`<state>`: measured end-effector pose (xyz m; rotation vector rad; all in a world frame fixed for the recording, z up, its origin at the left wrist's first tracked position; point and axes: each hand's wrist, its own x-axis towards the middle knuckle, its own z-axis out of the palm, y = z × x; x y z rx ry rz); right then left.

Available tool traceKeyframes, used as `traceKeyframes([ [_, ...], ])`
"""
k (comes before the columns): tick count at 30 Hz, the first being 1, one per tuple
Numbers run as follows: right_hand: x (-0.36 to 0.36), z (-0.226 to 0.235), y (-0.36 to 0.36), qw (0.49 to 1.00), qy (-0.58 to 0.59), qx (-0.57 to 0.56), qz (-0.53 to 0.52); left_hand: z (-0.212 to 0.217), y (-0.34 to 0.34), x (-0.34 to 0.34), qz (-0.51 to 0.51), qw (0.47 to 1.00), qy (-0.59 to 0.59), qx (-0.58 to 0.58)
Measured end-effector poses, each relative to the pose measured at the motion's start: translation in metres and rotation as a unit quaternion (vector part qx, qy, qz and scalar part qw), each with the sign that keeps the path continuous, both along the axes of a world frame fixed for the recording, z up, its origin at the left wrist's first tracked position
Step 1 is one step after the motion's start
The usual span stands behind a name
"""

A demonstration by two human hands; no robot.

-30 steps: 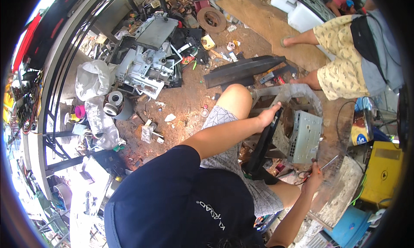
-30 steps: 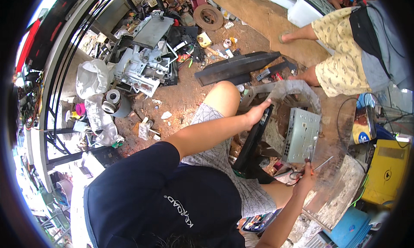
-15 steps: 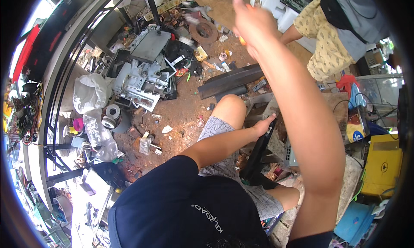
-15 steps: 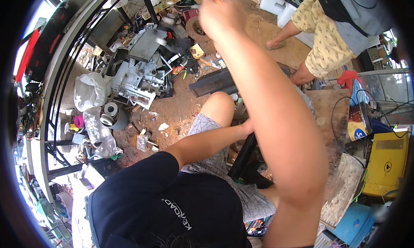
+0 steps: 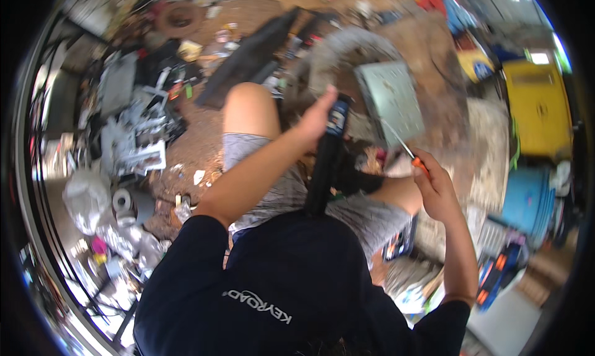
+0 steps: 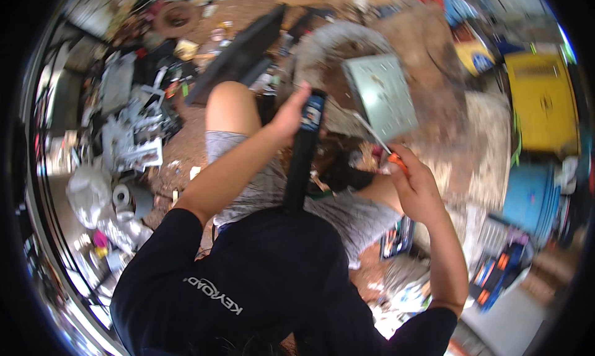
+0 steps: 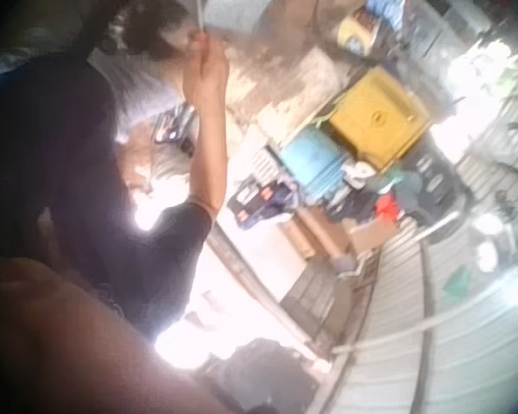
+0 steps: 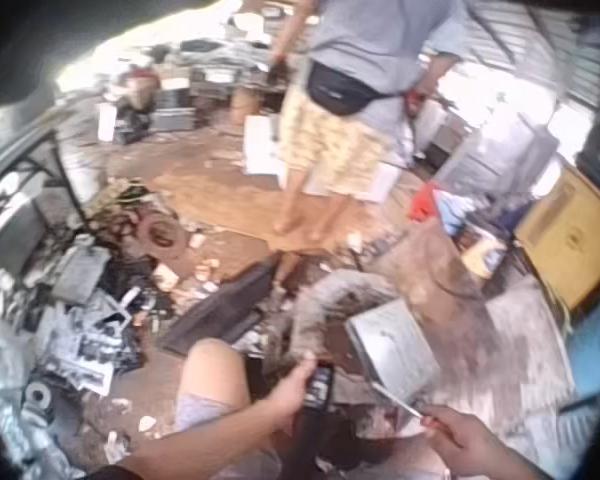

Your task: The person uses a screwdriver to remove screws from a black plastic casing and a metal housing, eventually separating the circuit board and components.

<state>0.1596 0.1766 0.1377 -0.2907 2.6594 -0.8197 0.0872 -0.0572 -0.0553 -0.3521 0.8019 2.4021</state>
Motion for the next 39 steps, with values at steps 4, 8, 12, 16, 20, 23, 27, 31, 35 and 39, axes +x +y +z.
traceKeyframes([
  [4, 0.011, 0.011, 0.015, 0.991, 0.096, 0.060, 0.077, 0.001, 0.013, -0.007, -0.038, 0.996, 0.082, 0.028],
  [8, 0.007, 0.010, 0.008, 0.977, 0.121, 0.126, 0.121, 0.005, 0.028, -0.006, -0.091, 0.989, 0.113, 0.006],
  [12, 0.000, 0.007, -0.006, 0.954, 0.136, 0.198, 0.178, -0.004, 0.033, -0.002, -0.082, 0.991, 0.102, -0.030],
  [16, -0.019, 0.008, -0.020, 0.929, 0.142, 0.253, 0.232, 0.002, 0.032, 0.001, -0.088, 0.990, 0.101, -0.049],
  [20, -0.031, 0.025, -0.047, 0.896, 0.126, 0.297, 0.305, -0.002, 0.036, 0.001, -0.087, 0.986, 0.135, -0.045],
  [23, -0.044, 0.031, -0.073, 0.859, 0.102, 0.327, 0.382, 0.004, 0.038, 0.000, -0.068, 0.986, 0.132, -0.072],
  [27, -0.057, 0.019, -0.065, 0.877, 0.093, 0.312, 0.353, 0.002, 0.023, -0.004, -0.067, 0.987, 0.122, -0.074],
  [31, -0.053, 0.005, -0.038, 0.925, 0.082, 0.245, 0.279, 0.016, 0.021, -0.002, -0.064, 0.990, 0.119, -0.042],
  [35, -0.038, -0.017, -0.027, 0.946, 0.084, 0.215, 0.230, 0.010, 0.020, -0.004, -0.067, 0.987, 0.131, -0.068],
  [39, -0.022, -0.045, -0.007, 0.982, 0.094, 0.090, 0.136, 0.009, 0.015, -0.006, -0.045, 0.989, 0.137, -0.034],
])
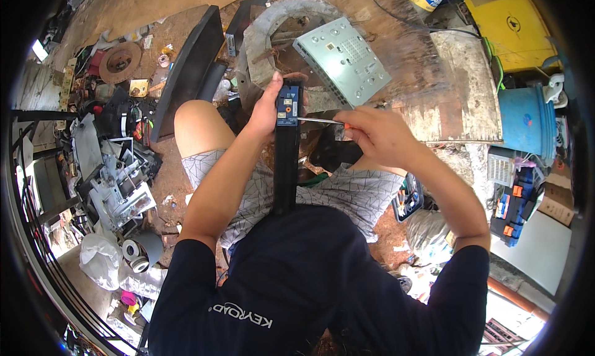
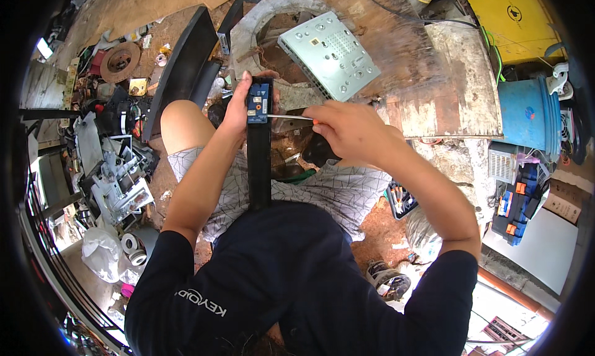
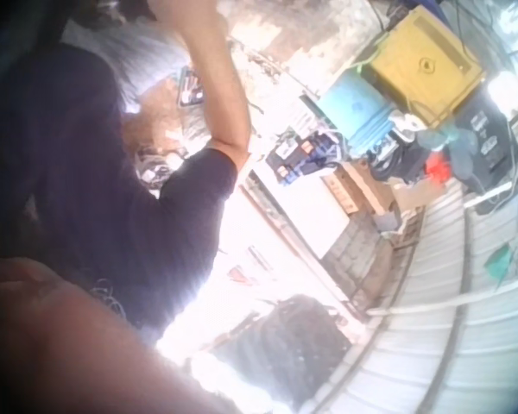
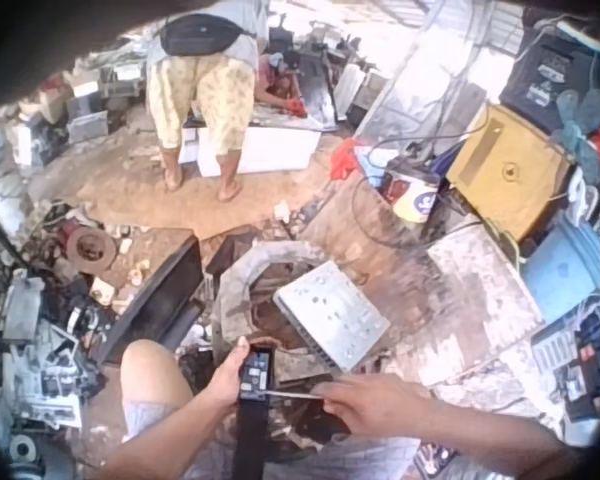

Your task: The person uses a screwdriver to remove screws from a black plastic casing and a metal housing, eventually separating the circuit board and components.

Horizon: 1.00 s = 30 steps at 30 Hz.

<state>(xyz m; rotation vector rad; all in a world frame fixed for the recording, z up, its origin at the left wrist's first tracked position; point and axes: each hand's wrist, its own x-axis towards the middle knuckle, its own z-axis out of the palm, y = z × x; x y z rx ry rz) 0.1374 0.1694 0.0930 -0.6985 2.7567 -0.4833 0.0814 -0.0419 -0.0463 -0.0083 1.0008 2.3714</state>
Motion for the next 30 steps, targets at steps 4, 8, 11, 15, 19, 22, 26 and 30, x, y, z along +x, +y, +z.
traceKeyframes([
  [4, 0.018, -0.031, 0.014, 0.997, 0.045, -0.052, -0.046, -0.008, 0.001, 0.001, -0.020, 1.000, -0.007, -0.001],
  [8, 0.034, -0.045, 0.012, 0.985, 0.061, -0.098, -0.128, -0.006, 0.000, 0.001, -0.027, 0.998, -0.039, 0.050],
  [11, 0.030, -0.048, -0.005, 0.979, 0.105, -0.117, -0.130, -0.009, 0.006, 0.001, -0.009, 0.998, -0.055, 0.005],
  [15, 0.004, -0.051, -0.051, 0.987, 0.117, -0.074, -0.081, -0.012, 0.008, 0.000, -0.015, 0.998, -0.063, 0.026],
  [19, -0.017, -0.054, -0.057, 0.990, 0.131, -0.038, -0.044, -0.008, 0.012, 0.001, -0.004, 0.996, -0.086, 0.036],
  [22, -0.032, -0.043, -0.056, 0.994, 0.110, -0.028, -0.006, -0.010, 0.013, 0.000, -0.005, 0.996, -0.077, 0.039],
  [26, -0.040, -0.043, -0.054, 0.988, 0.142, -0.041, 0.038, -0.015, 0.011, 0.000, -0.041, 0.996, -0.065, 0.052],
  [30, -0.039, -0.057, -0.053, 0.980, 0.179, -0.067, 0.063, -0.003, 0.013, 0.002, -0.016, 0.997, -0.079, 0.005],
])
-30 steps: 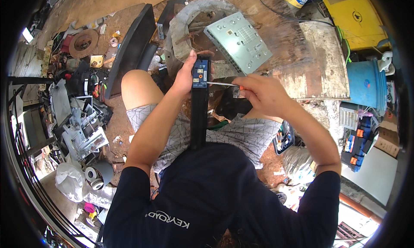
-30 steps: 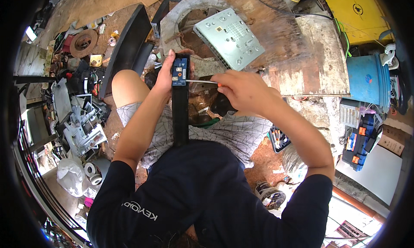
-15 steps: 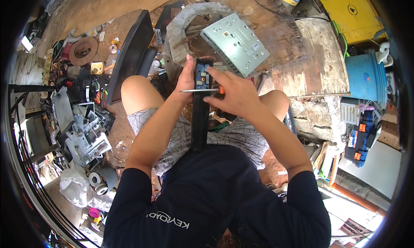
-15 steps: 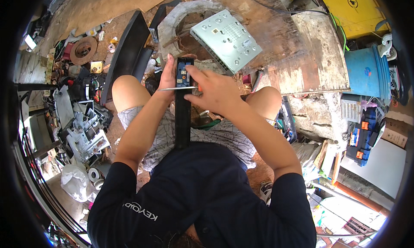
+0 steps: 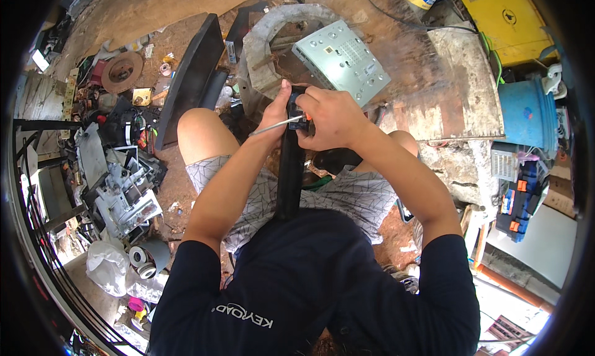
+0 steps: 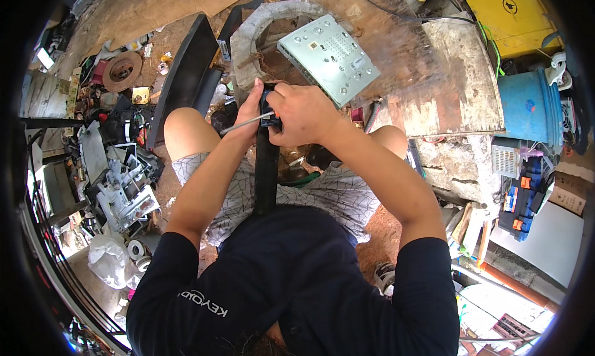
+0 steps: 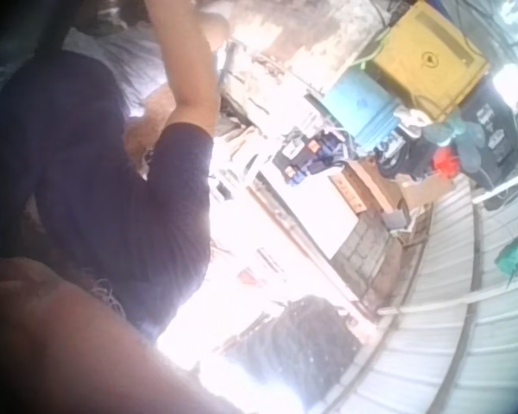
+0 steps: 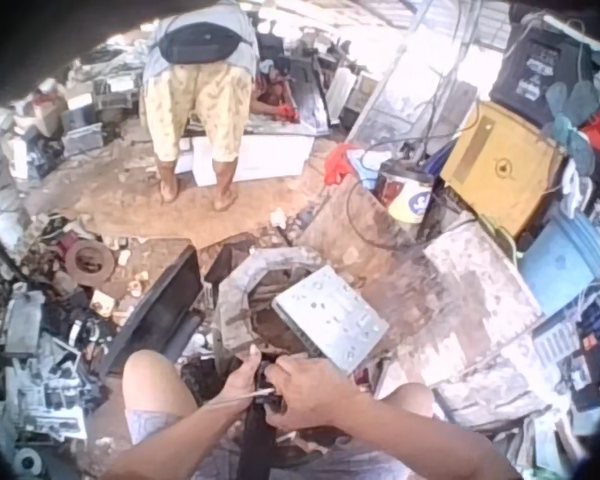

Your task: The person uses a screwdriver to remove screws from a black plastic casing and a metal housing, eventually separating the circuit board and components.

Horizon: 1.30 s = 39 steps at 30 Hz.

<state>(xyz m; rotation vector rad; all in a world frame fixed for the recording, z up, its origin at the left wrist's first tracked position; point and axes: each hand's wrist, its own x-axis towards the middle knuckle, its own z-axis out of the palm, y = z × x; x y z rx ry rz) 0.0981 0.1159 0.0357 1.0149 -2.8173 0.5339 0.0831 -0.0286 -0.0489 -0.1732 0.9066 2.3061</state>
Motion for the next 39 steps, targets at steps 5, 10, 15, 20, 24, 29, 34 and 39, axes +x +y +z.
traceKeyframes([
  [5, 0.008, -0.016, 0.012, 0.995, 0.042, -0.088, 0.000, -0.005, 0.000, -0.001, -0.023, 0.998, 0.061, -0.005],
  [10, 0.010, -0.010, 0.008, 1.000, -0.010, -0.012, -0.007, -0.017, -0.002, -0.002, -0.052, 0.997, 0.030, -0.057],
  [15, 0.009, -0.012, 0.008, 0.997, -0.050, 0.033, -0.040, -0.012, 0.002, 0.000, -0.032, 0.998, 0.036, -0.040],
  [20, 0.006, 0.001, -0.002, 0.995, -0.052, -0.043, -0.073, 0.003, 0.001, 0.002, 0.015, 0.997, -0.021, -0.073],
  [24, 0.006, 0.000, 0.030, 0.884, -0.229, -0.339, -0.225, -0.023, -0.007, -0.006, -0.025, 0.999, 0.016, -0.017],
  [29, 0.026, -0.007, 0.051, 0.671, -0.418, -0.552, -0.266, -0.016, -0.008, -0.005, -0.009, 0.999, 0.028, -0.029],
  [34, 0.040, -0.004, 0.057, 0.633, -0.416, -0.598, -0.262, -0.015, -0.007, -0.006, -0.012, 0.999, 0.041, -0.025],
  [39, 0.056, -0.001, 0.066, 0.634, -0.402, -0.596, -0.284, -0.013, -0.009, -0.004, -0.006, 0.998, 0.054, 0.010],
])
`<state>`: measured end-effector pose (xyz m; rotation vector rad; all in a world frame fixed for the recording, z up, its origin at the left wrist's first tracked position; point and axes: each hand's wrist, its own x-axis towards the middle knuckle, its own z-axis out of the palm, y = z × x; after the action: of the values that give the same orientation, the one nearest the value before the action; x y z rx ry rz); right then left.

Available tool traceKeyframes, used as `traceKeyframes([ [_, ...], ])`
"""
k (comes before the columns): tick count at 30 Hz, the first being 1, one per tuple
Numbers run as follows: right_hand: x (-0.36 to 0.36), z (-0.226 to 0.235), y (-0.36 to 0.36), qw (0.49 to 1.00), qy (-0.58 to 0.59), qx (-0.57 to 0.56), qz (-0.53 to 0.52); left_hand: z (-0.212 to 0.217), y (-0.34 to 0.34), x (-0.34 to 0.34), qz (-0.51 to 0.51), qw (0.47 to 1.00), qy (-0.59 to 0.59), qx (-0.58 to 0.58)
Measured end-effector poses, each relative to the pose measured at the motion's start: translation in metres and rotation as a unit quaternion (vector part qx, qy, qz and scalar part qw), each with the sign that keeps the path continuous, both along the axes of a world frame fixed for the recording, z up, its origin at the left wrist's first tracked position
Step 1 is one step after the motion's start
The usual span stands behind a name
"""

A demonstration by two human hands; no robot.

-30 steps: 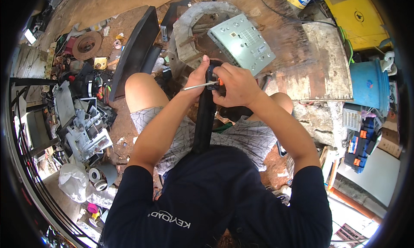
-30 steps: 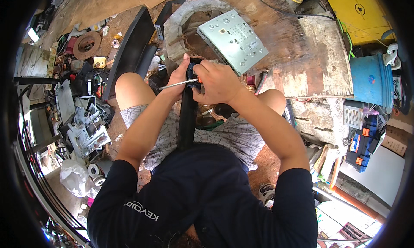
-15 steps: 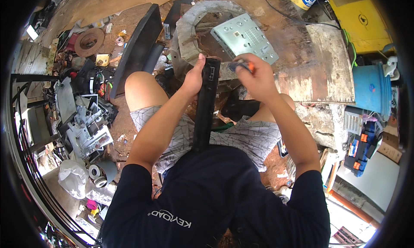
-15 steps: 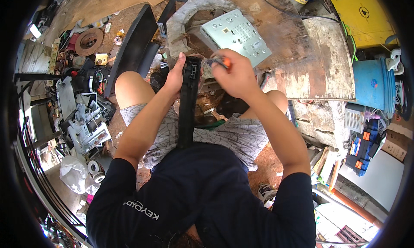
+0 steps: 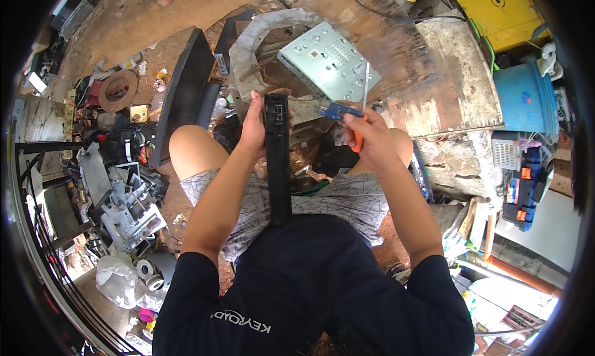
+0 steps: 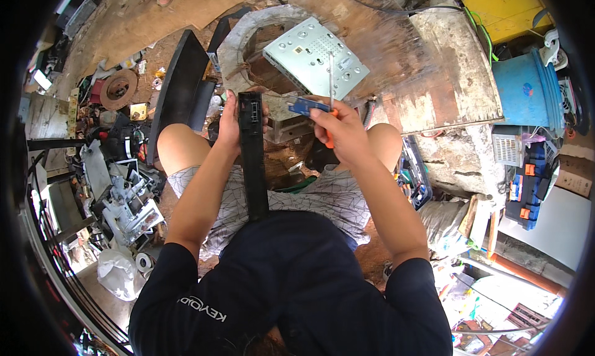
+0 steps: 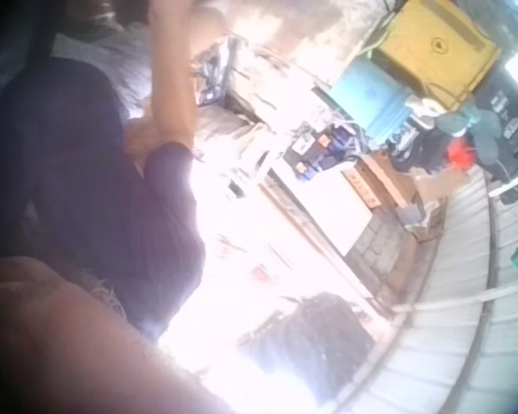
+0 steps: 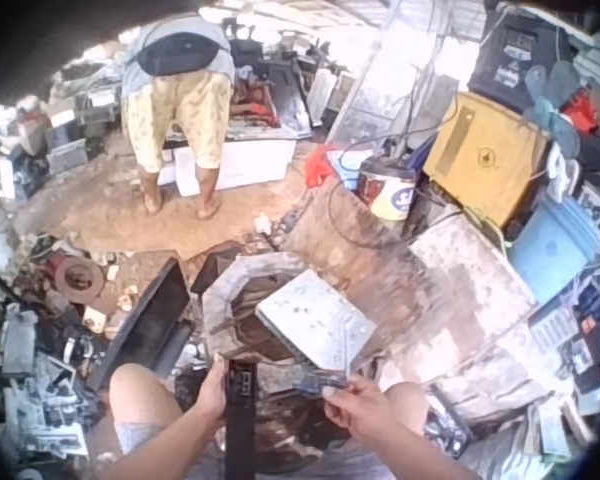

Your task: The person uses a screwdriver to remove screws from a black plastic casing and a metal housing, eventually separating the circuit board and components.

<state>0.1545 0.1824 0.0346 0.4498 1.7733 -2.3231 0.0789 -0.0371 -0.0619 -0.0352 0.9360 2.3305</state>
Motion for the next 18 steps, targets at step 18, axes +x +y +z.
traceKeyframes([
  [18, 0.056, 0.014, 0.034, 0.991, 0.051, -0.039, -0.115, 0.045, 0.009, -0.008, -0.007, 0.993, 0.120, -0.017],
])
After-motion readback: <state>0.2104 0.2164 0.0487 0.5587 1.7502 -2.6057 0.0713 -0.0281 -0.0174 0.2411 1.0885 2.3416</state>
